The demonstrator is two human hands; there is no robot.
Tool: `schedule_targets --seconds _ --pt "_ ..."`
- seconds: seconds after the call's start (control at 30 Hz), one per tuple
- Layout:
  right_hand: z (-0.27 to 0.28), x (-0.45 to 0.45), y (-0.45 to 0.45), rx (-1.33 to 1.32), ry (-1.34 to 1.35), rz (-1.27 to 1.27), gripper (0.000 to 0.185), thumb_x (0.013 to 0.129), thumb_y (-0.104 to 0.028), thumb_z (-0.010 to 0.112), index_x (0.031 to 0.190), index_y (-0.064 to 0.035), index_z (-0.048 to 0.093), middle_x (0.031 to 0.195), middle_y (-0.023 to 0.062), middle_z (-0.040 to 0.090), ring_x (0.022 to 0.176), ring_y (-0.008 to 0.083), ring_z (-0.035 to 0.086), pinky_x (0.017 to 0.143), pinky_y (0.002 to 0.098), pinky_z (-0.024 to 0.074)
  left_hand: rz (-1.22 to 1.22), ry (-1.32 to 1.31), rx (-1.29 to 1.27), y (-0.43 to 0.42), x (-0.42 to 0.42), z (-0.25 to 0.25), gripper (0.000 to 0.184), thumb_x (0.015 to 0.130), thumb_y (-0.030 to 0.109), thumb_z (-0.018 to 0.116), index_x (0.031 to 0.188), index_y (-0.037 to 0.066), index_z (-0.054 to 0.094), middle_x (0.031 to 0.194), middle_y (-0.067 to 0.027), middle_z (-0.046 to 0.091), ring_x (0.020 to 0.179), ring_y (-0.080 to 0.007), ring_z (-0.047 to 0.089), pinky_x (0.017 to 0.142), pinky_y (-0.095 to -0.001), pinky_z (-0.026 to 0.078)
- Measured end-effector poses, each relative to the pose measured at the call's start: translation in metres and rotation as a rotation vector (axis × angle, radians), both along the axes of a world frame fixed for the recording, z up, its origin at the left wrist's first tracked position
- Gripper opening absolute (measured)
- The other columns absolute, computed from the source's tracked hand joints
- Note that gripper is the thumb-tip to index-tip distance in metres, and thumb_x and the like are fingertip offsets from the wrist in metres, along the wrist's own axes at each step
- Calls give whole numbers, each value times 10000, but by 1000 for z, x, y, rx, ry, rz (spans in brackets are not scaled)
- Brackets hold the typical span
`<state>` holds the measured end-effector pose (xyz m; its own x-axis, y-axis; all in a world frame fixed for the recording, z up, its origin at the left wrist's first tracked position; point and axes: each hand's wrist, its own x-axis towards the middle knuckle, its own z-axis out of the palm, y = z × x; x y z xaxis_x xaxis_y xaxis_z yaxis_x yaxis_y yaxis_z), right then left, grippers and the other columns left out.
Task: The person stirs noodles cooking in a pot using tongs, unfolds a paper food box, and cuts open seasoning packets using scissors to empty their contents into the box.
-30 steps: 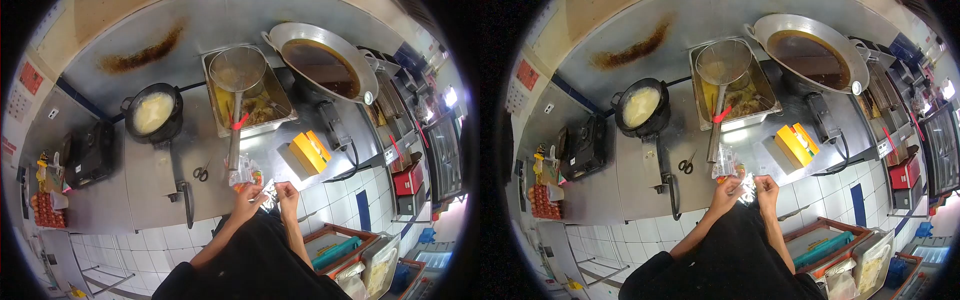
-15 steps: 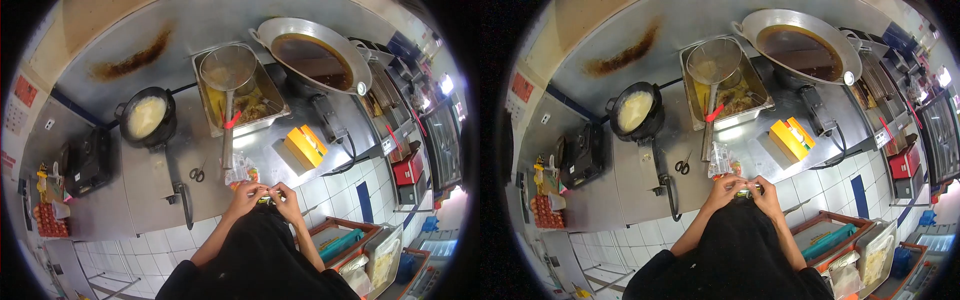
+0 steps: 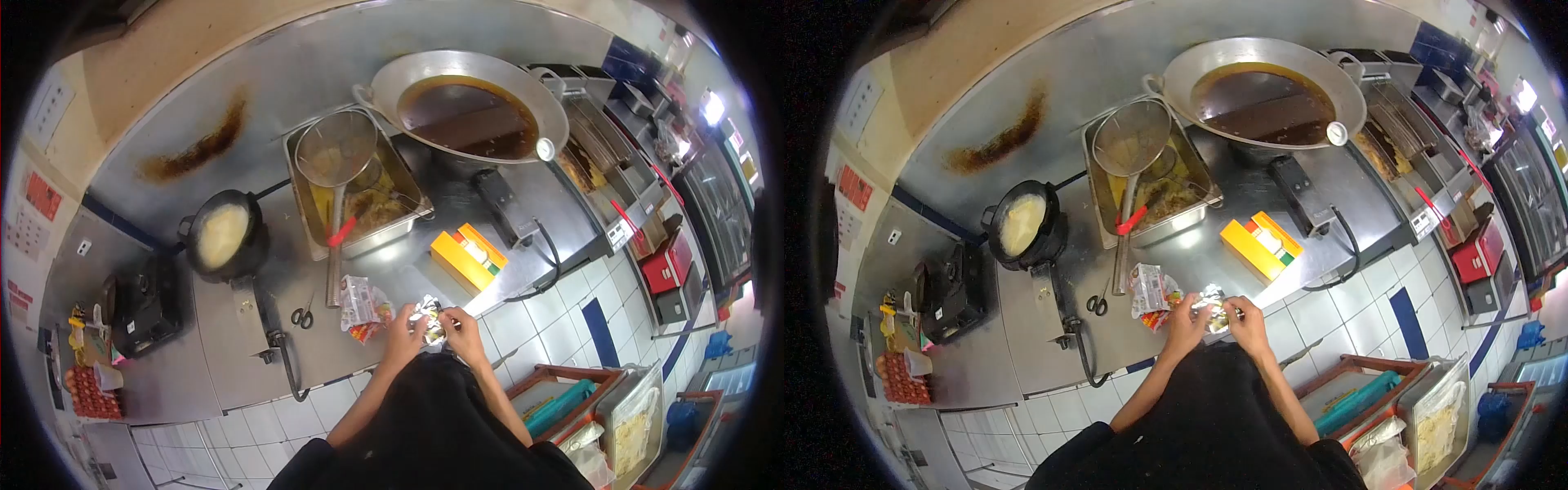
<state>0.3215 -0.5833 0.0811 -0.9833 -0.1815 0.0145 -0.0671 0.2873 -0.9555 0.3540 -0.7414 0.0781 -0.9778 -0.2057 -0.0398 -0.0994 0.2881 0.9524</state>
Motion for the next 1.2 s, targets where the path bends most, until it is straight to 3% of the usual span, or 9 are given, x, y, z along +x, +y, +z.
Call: schedule_targets --seconds 0.23,0.37,0.43,0.5,0.63,0.7,0.8,0.97,1.2 --pt "14 -23 62 18 -142 35 227 971 -206 582 885 3 601 692 36 563 631 122 486 571 308 399 -266 -68 67 47 -42 21 238 961 213 590 1104 23 573 926 -198 674 871 -320 671 774 -374 518" --pt "-3 -26 101 337 -38 -59 276 981 -231 541 877 21 582 647 103 540 576 166 496 553 364 407 -290 160 -326 70 -116 45 266 883 163 592 1140 98 615 1156 -88 650 937 -312 658 803 -418 524" --pt "-5 -25 113 228 -48 -36 297 987 -242 529 872 26 586 634 129 546 551 202 522 534 379 417 -296 327 -578 72 -154 2 265 846 145 602 1107 111 630 1178 -78 637 932 -302 655 802 -427 520" --pt "6 -24 127 -256 -508 -28 335 987 -252 522 852 46 594 642 191 559 536 269 548 542 409 444 -297 491 -824 72 -173 -7 267 809 126 612 1074 123 646 1200 -67 624 926 -291 653 801 -437 515" --pt "-34 -33 150 388 93 -61 435 1010 -305 498 784 58 576 619 186 527 537 250 558 583 438 468 -545 15 -846 58 -157 8 163 798 145 641 959 123 650 1072 -91 633 945 -290 643 780 -443 500" --pt "-36 -34 156 400 75 -47 448 1021 -313 478 783 55 567 604 167 497 544 210 525 579 424 451 -570 -90 -838 54 -136 14 125 805 156 653 924 120 646 1035 -93 634 961 -291 638 765 -441 494" --pt "-27 -34 152 37 -217 28 431 1026 -287 457 807 66 572 596 145 500 582 178 446 595 382 422 -434 124 -687 47 -100 15 94 828 180 671 888 112 649 927 -94 624 920 -312 621 748 -453 474" --pt "-39 -49 131 138 -111 2 437 1036 -286 430 804 58 566 594 122 510 579 159 450 578 378 410 100 273 -648 44 -47 -31 104 856 180 668 848 81 641 839 -88 590 793 -319 579 737 -440 449" --pt "13 -41 86 153 -6 89 386 1032 -256 424 816 29 571 578 208 483 510 294 444 536 410 395 361 276 -627 41 -44 -56 91 852 152 685 891 75 655 862 -71 602 826 -290 595 734 -412 459"
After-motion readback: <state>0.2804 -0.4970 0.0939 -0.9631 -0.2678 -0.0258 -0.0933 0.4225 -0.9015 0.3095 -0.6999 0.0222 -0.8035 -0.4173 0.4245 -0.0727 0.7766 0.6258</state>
